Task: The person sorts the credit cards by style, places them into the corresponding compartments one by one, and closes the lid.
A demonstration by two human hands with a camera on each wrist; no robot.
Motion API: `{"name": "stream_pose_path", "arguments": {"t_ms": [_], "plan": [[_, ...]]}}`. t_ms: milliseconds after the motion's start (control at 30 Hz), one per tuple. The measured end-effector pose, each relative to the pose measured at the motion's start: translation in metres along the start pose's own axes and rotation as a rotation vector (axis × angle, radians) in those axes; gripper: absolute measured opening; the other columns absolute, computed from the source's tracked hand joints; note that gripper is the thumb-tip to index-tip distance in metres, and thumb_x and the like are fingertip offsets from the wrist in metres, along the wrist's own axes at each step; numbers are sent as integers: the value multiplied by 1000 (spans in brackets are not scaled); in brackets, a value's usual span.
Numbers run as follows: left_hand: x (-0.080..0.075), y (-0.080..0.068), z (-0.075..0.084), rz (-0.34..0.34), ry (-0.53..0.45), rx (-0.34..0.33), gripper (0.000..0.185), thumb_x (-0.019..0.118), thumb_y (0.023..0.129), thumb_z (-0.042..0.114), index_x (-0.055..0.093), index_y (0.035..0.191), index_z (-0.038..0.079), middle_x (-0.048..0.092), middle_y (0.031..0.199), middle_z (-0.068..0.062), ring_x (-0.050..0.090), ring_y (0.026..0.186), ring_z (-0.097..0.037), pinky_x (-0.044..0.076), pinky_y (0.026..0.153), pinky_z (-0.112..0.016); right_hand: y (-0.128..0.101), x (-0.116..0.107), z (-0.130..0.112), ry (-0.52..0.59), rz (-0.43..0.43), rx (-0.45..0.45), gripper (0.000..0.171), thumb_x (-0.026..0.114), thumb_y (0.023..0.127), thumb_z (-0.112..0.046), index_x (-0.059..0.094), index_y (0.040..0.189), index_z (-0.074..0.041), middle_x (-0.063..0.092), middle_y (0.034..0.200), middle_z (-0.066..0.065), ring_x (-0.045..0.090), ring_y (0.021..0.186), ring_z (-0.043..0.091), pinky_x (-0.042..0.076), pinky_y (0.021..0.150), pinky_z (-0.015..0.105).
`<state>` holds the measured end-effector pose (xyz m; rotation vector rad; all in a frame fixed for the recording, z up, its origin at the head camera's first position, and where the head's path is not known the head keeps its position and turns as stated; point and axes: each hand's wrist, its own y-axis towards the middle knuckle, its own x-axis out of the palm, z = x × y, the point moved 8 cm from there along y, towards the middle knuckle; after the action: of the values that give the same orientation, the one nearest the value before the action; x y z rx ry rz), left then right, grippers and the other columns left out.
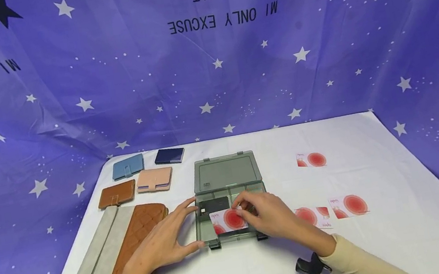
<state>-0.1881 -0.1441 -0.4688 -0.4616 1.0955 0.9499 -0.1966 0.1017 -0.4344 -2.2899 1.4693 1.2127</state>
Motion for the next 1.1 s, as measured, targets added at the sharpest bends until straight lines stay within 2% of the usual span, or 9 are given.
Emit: {"name": "stream_pose_path", "arguments": {"t_ms": [200, 367, 500, 700, 867, 1000, 1100], "plan": [[0, 0, 0, -1, 1, -7, 91, 76, 90, 69, 51, 160, 17, 33, 176, 3, 53, 147, -27, 54, 108, -53, 4, 25, -8, -56, -28, -21, 13, 77, 102, -20, 73, 113, -24, 75, 92, -17, 65, 76, -5, 54, 65, 22], [0, 0, -1, 1, 9, -12, 92, 74, 90, 72, 50, 161, 18, 32, 176, 4, 54, 147, -27, 54, 108, -53, 5, 36, -7, -104, -40, -4, 12, 79, 101, -23, 73, 111, -24, 75, 88, -18, 61, 69, -6, 48, 61, 22], [1, 0, -2, -5, 5, -22, 93, 71, 90, 75, 50, 161, 19, 31, 176, 6, 52, 148, -27, 52, 110, -55, 5, 40, -6, -156, -64, -11, 10, 79, 101, -24, 75, 110, -26, 75, 86, -20, 62, 72, -7, 49, 62, 22], [0, 1, -2, -6, 12, -15, 92, 70, 91, 75, 49, 161, 19, 31, 176, 4, 52, 148, -28, 53, 109, -55, 4, 38, -8, -234, -57, -29, 14, 79, 100, -26, 80, 114, -26, 74, 90, -20, 63, 77, -5, 51, 64, 24], [1, 1, -2, -8, 13, -14, 91, 72, 91, 72, 49, 161, 18, 31, 176, 4, 51, 149, -28, 52, 110, -54, 0, 38, -9, -296, -84, -28, 23, 76, 102, -29, 81, 124, -25, 78, 105, -14, 70, 90, 3, 57, 71, 31], [1, 0, -1, -1, 14, -2, 92, 73, 91, 71, 49, 161, 16, 32, 176, 2, 52, 148, -29, 53, 110, -54, -3, 35, -8, -291, -104, -17, 25, 75, 103, -31, 81, 126, -24, 79, 107, -15, 73, 96, 4, 59, 76, 34], [0, 0, 1, 13, 15, 12, 91, 74, 91, 70, 51, 160, 15, 33, 175, 1, 53, 147, -30, 53, 109, -54, -5, 26, -5, -253, -101, -17, 24, 74, 104, -32, 80, 125, -24, 77, 102, -19, 69, 90, -2, 58, 75, 31]]}}
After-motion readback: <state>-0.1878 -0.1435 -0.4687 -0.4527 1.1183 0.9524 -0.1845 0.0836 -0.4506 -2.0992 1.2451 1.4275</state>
